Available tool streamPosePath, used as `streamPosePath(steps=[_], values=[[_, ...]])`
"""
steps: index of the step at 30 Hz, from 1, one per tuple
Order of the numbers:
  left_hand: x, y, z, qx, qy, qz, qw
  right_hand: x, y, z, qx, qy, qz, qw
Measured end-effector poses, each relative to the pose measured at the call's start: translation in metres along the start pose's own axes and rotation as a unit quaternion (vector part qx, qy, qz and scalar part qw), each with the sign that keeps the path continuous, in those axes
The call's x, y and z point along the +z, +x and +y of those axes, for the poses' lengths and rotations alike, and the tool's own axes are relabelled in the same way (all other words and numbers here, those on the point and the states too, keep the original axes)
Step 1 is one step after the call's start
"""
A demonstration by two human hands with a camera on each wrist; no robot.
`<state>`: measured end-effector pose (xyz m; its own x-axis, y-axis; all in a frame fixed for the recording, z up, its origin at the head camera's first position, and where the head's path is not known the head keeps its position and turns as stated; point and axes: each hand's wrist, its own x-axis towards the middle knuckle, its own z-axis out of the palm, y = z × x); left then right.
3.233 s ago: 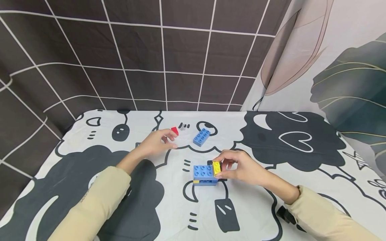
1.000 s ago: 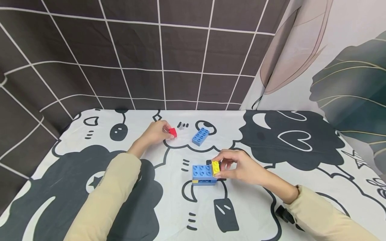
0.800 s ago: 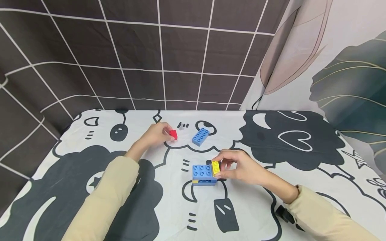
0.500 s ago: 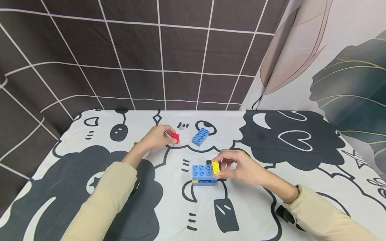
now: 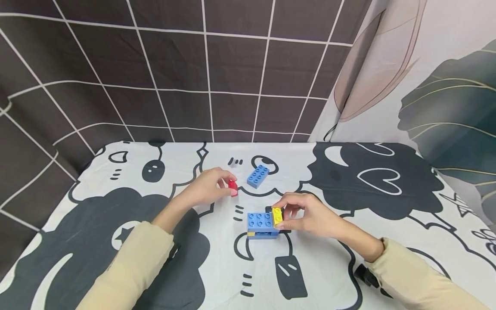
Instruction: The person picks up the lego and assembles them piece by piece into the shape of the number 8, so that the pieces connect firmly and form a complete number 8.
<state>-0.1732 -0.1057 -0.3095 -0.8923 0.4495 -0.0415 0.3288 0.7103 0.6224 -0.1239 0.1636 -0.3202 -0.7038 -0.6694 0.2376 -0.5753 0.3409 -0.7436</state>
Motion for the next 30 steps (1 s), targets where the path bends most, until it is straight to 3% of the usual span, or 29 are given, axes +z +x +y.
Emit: streamPosePath(steps=[6,13,30], values=[[0.004,-0.011,0.012,0.024,-0.010,-0.009,0.9996,0.000,0.000,-0.001,-0.001,-0.004,0.002,1.0000],[0.006,-0.021,0.027,0.038,0.007,-0.017,0.9991,0.000,0.000,0.000,-0.004,-0.009,0.003,1.0000],[0.011,-0.038,0.046,0.085,0.011,-0.027,0.9960,0.000,0.000,0.001,-0.001,-0.009,-0.001,1.0000]])
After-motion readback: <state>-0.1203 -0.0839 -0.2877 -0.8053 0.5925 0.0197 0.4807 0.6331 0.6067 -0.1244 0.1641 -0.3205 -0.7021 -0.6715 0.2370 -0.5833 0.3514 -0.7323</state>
